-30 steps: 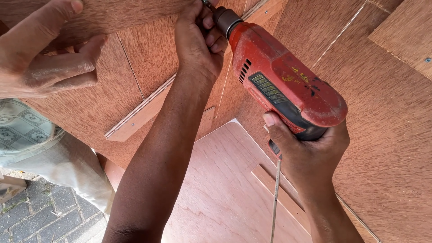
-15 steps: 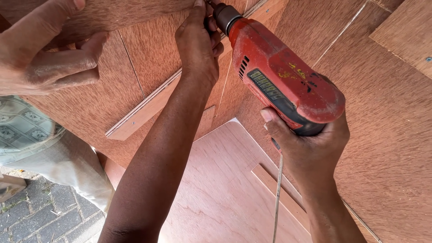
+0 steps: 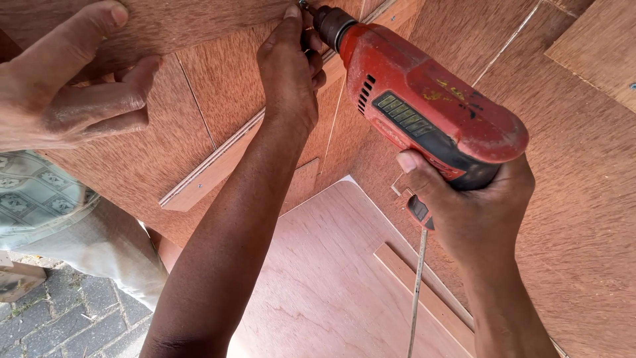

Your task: Assembling a wooden structure by fastening plywood panels and strips with screws using a power drill.

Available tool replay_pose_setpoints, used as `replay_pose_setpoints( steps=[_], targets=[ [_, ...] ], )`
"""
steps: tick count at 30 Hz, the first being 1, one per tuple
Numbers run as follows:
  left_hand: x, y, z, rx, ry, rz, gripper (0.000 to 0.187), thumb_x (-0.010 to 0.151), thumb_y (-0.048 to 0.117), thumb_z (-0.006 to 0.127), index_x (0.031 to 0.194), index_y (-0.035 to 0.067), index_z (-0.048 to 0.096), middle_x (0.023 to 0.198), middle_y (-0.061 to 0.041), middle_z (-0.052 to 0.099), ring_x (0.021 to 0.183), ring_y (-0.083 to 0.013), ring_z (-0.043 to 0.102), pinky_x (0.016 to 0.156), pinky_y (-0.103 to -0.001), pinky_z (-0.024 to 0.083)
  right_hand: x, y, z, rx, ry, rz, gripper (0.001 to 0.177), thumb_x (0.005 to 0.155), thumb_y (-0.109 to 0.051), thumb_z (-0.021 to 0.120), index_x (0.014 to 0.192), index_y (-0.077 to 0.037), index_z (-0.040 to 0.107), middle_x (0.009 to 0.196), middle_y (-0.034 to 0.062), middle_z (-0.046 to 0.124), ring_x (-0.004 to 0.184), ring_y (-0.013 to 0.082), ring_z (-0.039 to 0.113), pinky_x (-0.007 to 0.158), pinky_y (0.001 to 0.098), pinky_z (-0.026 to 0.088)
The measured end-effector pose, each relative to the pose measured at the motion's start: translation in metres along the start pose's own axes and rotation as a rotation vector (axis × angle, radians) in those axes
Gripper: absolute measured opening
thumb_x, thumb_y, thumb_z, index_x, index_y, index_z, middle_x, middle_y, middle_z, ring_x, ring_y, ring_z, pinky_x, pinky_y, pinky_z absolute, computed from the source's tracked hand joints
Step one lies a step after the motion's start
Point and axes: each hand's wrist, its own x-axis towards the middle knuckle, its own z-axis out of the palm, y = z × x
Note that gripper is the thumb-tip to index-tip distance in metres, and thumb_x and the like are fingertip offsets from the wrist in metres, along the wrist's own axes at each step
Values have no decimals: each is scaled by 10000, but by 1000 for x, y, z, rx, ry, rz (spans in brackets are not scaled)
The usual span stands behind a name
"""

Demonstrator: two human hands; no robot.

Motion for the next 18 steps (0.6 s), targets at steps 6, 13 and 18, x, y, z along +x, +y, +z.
replay_pose_setpoints(
  steps=[6, 13, 18],
  targets=[
    [3, -3, 0, -1, -13, 20, 269, 952, 305, 587, 769, 119, 656, 588, -21, 552, 411, -91, 321, 382, -268, 186, 1, 12, -3, -53, 2, -117, 458, 836, 34, 835, 1225, 8, 595, 1078, 130, 696, 841, 181, 697, 738, 292, 638],
    [3, -4, 0, 5, -11, 25, 274, 948, 293, 585, 725, 136, 613, 589, -5, 549, 410, -79, 306, 380, -270, 179, -2, 13, -5, -93, -66, -185, 524, 819, 44, 860, 1249, -2, 563, 988, 138, 700, 642, 181, 694, 544, 271, 648],
    [1, -4, -1, 15, -10, 26, 299, 943, 296, 582, 683, 148, 563, 580, 2, 548, 409, -67, 295, 384, -269, 171, 0, 10, -6, -163, -60, -259, 681, 781, 4, 909, 1347, 17, 530, 1189, 147, 659, 1016, 216, 706, 859, 271, 630]
  ],
)
